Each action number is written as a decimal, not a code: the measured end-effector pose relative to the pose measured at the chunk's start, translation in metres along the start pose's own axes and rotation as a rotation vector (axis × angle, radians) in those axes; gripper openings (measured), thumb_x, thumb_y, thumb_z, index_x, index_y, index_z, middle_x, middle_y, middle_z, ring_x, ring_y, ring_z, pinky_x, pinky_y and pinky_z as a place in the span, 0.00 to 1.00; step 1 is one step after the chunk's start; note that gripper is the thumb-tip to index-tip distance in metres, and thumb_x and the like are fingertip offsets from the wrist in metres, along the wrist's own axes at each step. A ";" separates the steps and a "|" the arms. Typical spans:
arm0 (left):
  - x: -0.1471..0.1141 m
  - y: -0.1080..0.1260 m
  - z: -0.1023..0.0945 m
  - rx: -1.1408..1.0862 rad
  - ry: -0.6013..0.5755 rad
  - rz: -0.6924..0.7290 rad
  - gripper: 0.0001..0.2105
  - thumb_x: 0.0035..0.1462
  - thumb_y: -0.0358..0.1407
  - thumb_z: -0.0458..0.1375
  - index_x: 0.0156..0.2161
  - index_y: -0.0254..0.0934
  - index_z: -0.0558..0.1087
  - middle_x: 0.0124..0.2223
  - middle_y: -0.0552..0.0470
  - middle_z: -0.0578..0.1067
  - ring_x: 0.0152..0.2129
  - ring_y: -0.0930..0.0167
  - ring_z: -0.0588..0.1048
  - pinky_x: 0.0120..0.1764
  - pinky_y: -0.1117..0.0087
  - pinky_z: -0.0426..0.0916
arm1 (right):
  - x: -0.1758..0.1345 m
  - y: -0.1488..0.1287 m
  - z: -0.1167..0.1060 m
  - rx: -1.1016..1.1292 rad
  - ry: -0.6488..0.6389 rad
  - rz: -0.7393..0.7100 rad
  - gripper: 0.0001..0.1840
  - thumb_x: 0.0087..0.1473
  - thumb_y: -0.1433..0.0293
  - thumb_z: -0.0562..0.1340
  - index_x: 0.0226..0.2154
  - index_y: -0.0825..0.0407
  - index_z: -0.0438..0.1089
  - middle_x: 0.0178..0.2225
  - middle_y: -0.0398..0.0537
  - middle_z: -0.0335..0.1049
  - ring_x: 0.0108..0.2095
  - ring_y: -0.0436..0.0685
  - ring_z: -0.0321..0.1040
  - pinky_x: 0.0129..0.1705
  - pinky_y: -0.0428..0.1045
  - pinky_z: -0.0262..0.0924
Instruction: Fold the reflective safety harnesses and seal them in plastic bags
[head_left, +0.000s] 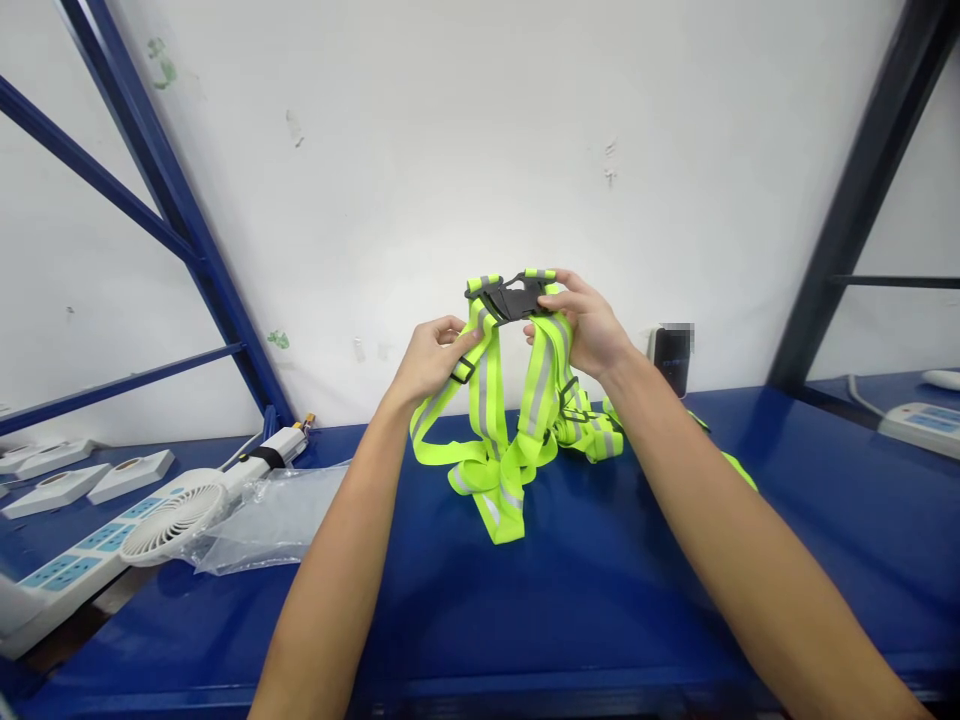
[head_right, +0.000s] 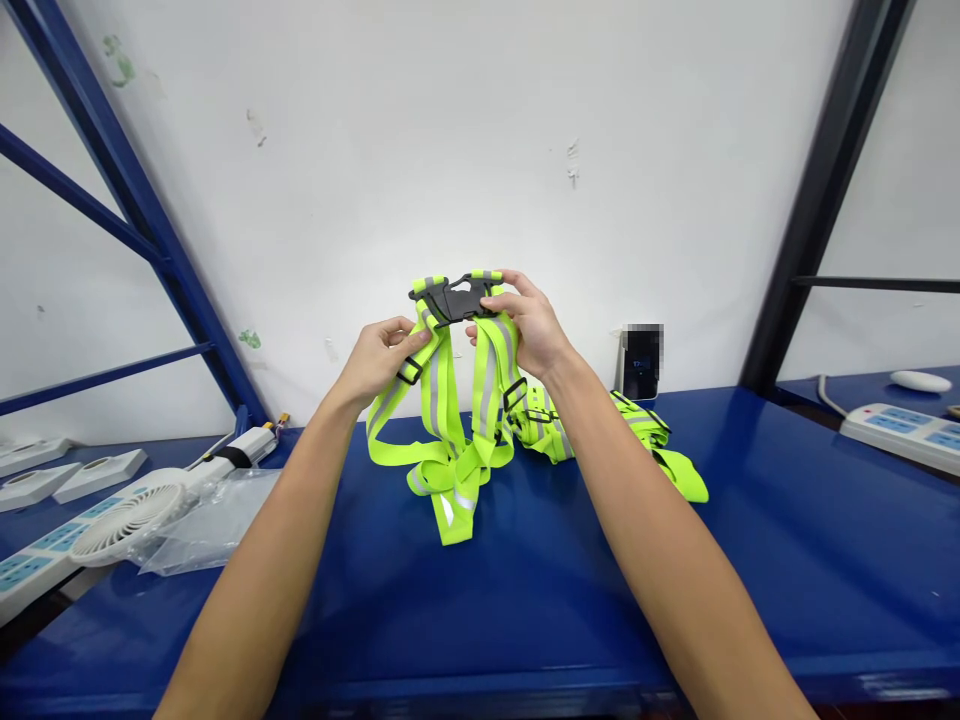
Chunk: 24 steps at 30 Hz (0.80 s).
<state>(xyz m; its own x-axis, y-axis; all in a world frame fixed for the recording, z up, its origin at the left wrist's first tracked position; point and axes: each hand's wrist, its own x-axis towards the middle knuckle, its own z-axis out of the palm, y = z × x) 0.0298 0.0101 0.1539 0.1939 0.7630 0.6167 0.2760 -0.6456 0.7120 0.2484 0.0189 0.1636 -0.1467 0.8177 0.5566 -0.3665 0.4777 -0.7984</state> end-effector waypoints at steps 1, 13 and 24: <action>0.001 -0.001 0.001 -0.014 0.026 0.024 0.17 0.51 0.49 0.65 0.31 0.36 0.70 0.27 0.54 0.71 0.24 0.74 0.68 0.28 0.74 0.61 | -0.001 0.000 0.001 0.003 -0.023 0.013 0.24 0.41 0.68 0.67 0.43 0.44 0.63 0.36 0.43 0.72 0.25 0.56 0.71 0.32 0.58 0.69; 0.002 -0.003 0.017 -0.263 0.070 0.230 0.26 0.52 0.50 0.65 0.52 0.38 0.70 0.50 0.44 0.76 0.52 0.60 0.73 0.50 0.65 0.70 | -0.008 -0.003 0.008 0.028 -0.216 0.096 0.27 0.43 0.69 0.69 0.46 0.43 0.64 0.35 0.43 0.74 0.24 0.56 0.73 0.31 0.56 0.71; 0.002 -0.009 0.017 -0.418 -0.076 0.093 0.25 0.52 0.42 0.68 0.52 0.38 0.67 0.44 0.45 0.78 0.35 0.65 0.79 0.31 0.70 0.74 | -0.009 -0.001 0.013 0.082 -0.241 0.024 0.23 0.47 0.74 0.65 0.46 0.45 0.61 0.32 0.40 0.71 0.24 0.52 0.70 0.31 0.52 0.69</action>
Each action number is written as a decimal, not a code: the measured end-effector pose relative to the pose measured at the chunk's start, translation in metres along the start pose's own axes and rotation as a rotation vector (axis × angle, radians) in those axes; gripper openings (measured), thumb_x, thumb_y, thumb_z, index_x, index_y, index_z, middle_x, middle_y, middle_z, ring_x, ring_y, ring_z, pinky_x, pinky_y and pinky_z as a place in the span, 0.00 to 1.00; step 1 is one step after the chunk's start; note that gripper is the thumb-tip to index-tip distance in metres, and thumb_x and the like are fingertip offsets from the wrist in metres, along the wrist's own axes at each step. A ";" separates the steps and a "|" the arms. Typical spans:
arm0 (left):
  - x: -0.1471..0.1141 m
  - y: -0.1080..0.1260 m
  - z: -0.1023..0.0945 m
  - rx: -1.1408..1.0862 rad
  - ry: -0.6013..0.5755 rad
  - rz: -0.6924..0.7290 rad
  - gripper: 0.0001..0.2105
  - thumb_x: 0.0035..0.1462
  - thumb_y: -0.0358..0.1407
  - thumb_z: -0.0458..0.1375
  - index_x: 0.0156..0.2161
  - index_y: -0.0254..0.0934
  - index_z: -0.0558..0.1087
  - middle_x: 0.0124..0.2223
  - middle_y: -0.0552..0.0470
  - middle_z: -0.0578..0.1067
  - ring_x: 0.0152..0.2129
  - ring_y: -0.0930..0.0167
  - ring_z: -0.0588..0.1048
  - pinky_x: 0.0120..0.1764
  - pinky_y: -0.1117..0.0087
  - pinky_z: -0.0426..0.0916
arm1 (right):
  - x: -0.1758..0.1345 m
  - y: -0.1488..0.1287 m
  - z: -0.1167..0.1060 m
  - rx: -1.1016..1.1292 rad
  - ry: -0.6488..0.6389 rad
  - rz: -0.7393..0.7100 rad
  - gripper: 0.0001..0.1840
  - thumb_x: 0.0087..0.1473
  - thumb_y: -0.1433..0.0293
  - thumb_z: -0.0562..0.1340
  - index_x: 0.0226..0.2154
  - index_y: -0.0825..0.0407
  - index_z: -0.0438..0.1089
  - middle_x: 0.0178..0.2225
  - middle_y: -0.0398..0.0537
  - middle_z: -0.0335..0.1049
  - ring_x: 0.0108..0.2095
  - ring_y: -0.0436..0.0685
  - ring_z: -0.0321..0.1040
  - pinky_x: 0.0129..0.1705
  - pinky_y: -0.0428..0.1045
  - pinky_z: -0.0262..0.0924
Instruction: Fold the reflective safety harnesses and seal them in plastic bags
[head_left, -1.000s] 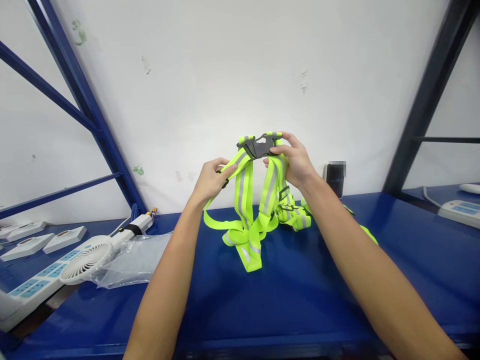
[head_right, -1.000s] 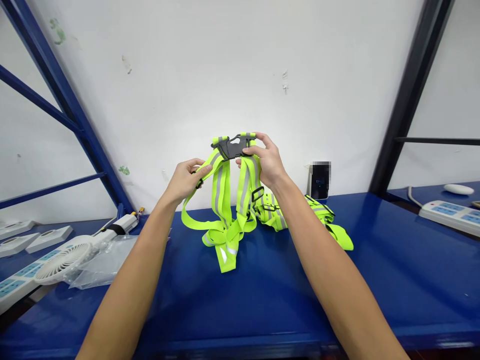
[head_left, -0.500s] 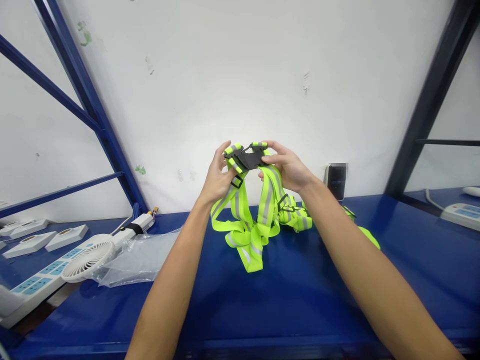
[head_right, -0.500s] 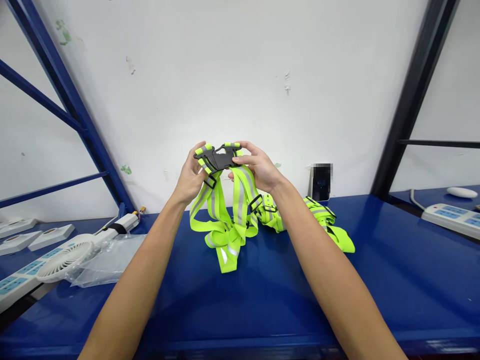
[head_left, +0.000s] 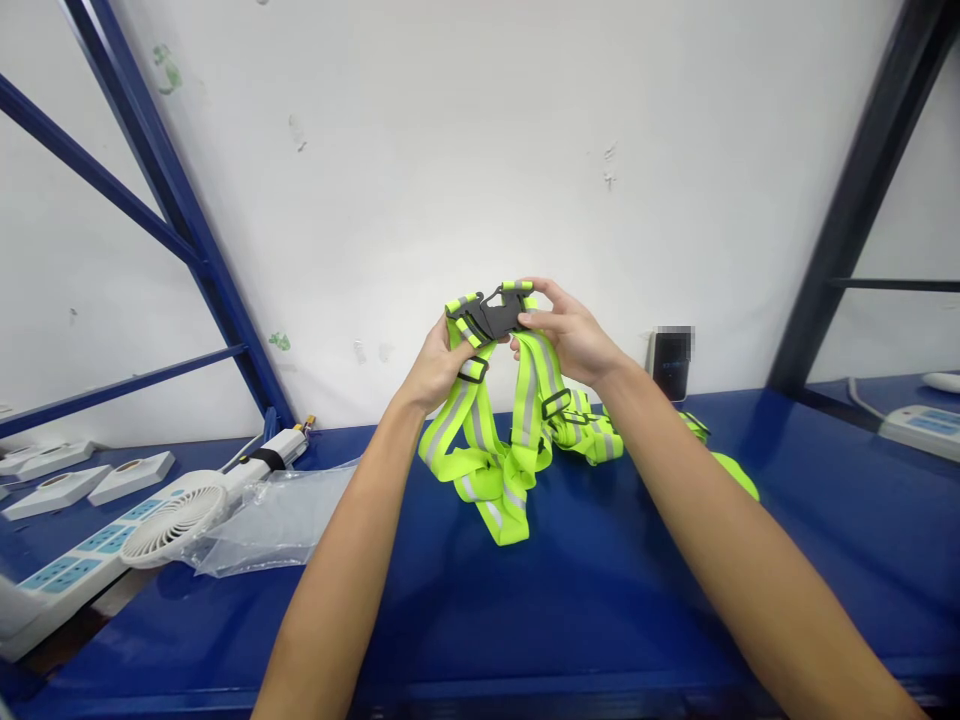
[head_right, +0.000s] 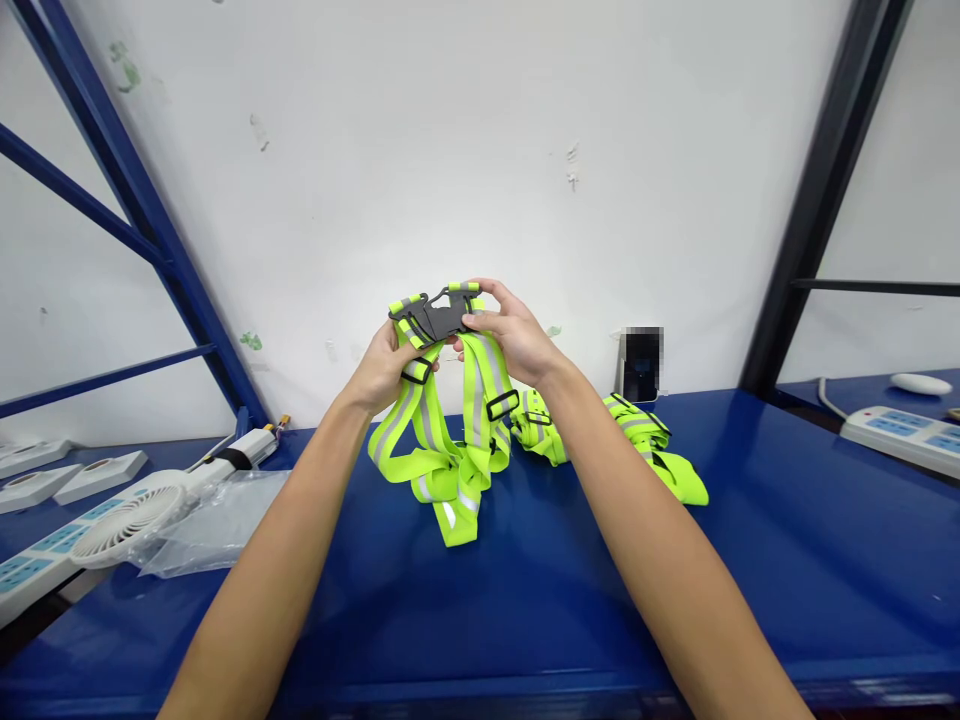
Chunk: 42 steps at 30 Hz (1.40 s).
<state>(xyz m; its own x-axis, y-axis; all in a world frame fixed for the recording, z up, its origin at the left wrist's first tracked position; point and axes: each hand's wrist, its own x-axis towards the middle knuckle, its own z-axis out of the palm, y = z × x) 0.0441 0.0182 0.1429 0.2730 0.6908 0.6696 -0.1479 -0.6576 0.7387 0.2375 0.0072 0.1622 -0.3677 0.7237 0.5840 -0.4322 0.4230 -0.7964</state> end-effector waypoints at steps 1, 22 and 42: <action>-0.001 0.001 -0.001 -0.003 -0.032 -0.005 0.27 0.50 0.39 0.69 0.53 0.38 0.66 0.44 0.45 0.78 0.37 0.64 0.79 0.34 0.70 0.74 | 0.000 0.000 0.000 0.002 -0.004 -0.006 0.23 0.47 0.75 0.65 0.45 0.45 0.61 0.32 0.41 0.71 0.25 0.53 0.70 0.31 0.52 0.69; 0.001 -0.001 0.003 0.060 0.197 -0.132 0.10 0.53 0.40 0.61 0.30 0.33 0.70 0.25 0.51 0.73 0.19 0.75 0.71 0.24 0.74 0.68 | 0.001 0.011 0.003 0.023 -0.039 0.106 0.22 0.51 0.74 0.65 0.48 0.48 0.60 0.34 0.44 0.70 0.24 0.54 0.70 0.28 0.55 0.71; -0.002 -0.005 0.006 -0.066 0.250 -0.193 0.08 0.51 0.39 0.56 0.32 0.35 0.68 0.23 0.54 0.70 0.15 0.75 0.69 0.20 0.74 0.65 | 0.008 0.035 0.012 0.068 -0.049 0.055 0.15 0.51 0.68 0.68 0.41 0.52 0.67 0.27 0.44 0.73 0.24 0.51 0.68 0.31 0.49 0.67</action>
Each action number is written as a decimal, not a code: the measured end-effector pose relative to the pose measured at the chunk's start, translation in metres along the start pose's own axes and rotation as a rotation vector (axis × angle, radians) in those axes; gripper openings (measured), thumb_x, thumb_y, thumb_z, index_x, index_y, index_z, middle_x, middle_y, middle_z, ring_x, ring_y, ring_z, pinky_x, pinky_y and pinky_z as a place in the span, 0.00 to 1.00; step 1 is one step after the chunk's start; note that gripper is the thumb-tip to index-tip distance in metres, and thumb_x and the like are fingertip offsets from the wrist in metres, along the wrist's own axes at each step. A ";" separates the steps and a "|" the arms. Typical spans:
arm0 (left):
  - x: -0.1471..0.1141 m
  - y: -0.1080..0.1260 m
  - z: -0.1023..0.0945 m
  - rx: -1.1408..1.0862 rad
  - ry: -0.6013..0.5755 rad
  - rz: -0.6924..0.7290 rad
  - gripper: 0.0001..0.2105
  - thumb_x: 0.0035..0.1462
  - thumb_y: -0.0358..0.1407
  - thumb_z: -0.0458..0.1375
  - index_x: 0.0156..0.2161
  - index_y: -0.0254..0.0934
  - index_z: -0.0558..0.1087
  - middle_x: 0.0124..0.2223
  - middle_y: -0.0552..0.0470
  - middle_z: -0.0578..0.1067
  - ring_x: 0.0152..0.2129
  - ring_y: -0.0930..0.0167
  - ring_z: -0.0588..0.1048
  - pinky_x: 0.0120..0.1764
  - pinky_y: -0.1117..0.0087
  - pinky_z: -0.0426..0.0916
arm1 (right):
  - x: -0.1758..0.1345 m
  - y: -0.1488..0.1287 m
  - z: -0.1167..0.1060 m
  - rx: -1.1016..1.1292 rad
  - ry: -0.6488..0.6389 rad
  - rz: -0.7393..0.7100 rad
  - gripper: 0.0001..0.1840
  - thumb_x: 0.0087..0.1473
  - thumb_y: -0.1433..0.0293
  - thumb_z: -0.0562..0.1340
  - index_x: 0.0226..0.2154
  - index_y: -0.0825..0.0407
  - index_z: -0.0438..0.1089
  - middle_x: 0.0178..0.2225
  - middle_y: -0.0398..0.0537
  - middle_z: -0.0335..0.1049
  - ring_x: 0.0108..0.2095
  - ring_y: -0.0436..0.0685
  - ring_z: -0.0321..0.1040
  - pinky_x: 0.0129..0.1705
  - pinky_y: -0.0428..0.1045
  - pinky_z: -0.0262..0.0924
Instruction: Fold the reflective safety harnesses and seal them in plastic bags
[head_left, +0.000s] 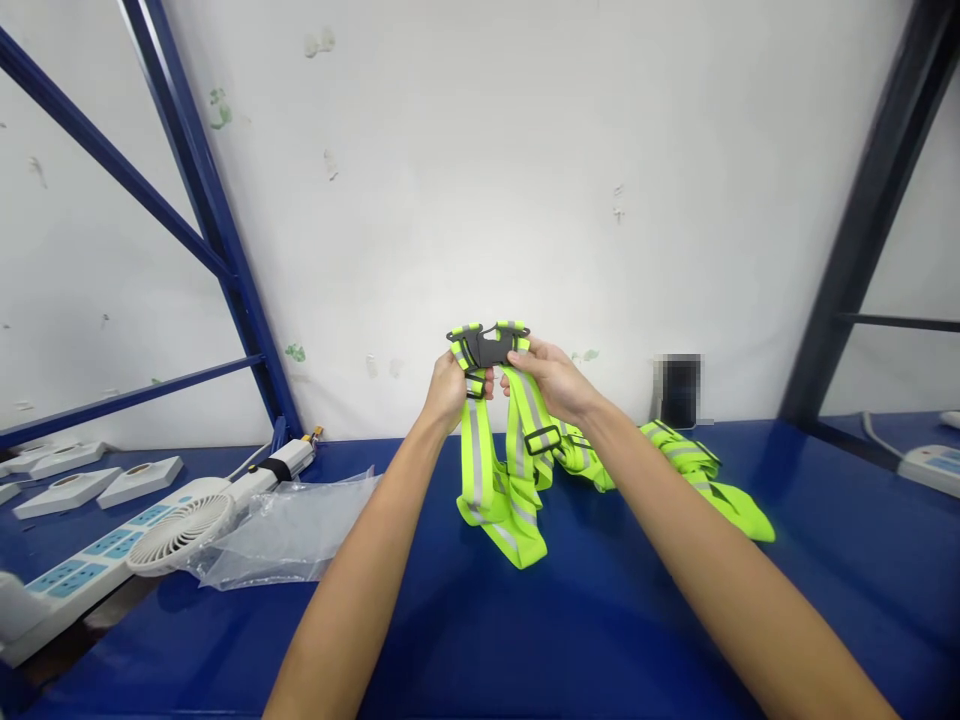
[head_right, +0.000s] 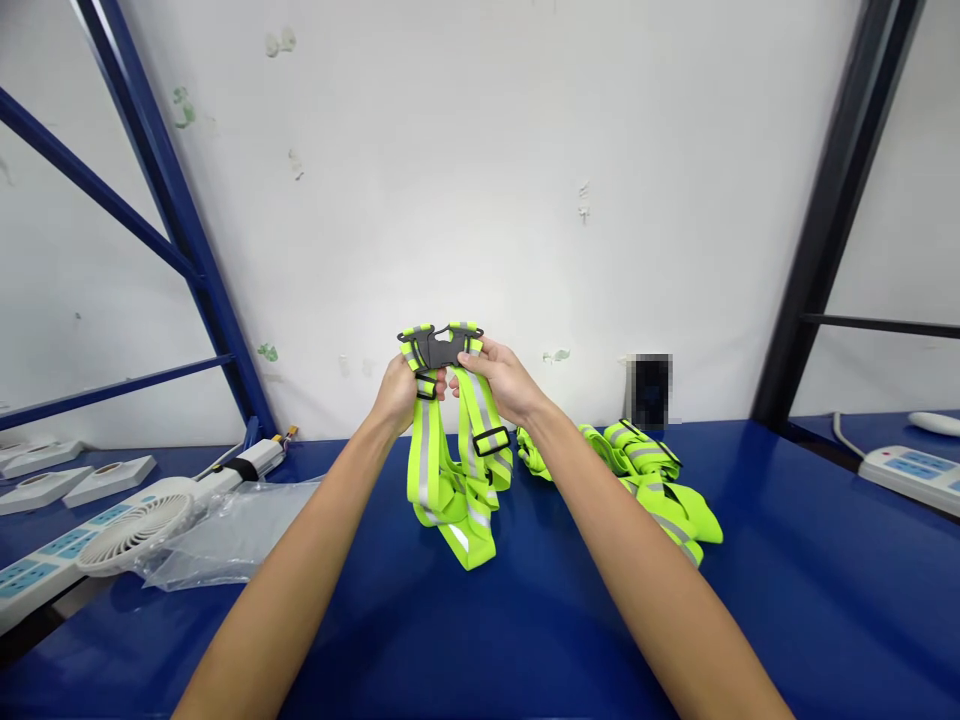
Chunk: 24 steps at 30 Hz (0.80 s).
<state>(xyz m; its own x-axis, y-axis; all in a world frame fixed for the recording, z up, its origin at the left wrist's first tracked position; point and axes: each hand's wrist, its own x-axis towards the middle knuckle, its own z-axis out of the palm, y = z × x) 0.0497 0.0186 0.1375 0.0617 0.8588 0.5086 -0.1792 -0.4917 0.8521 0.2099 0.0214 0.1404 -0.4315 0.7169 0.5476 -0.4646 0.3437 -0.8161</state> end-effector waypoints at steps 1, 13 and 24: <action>0.000 0.000 0.000 -0.027 -0.007 -0.022 0.08 0.51 0.39 0.55 0.31 0.35 0.67 0.22 0.54 0.69 0.14 0.75 0.68 0.20 0.73 0.65 | 0.000 0.002 0.001 0.010 0.001 -0.008 0.15 0.51 0.67 0.68 0.41 0.52 0.67 0.28 0.45 0.74 0.24 0.51 0.69 0.31 0.49 0.67; 0.002 -0.010 -0.006 -0.240 -0.059 -0.147 0.18 0.53 0.46 0.48 0.39 0.32 0.69 0.25 0.47 0.74 0.19 0.67 0.74 0.22 0.69 0.68 | 0.002 0.019 0.010 0.139 0.100 0.038 0.20 0.50 0.68 0.67 0.45 0.45 0.62 0.23 0.39 0.69 0.25 0.54 0.68 0.32 0.54 0.68; 0.004 -0.027 -0.004 -0.088 -0.199 0.100 0.19 0.57 0.43 0.61 0.50 0.37 0.66 0.36 0.50 0.76 0.26 0.72 0.76 0.32 0.69 0.72 | 0.007 0.020 0.006 0.120 0.473 0.031 0.22 0.35 0.80 0.57 0.36 0.46 0.59 0.27 0.39 0.68 0.25 0.55 0.69 0.25 0.51 0.66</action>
<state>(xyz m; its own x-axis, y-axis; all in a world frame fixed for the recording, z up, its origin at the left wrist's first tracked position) 0.0510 0.0357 0.1154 0.2297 0.7567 0.6120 -0.2782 -0.5515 0.7864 0.1931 0.0294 0.1293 -0.0607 0.9324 0.3563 -0.5548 0.2652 -0.7886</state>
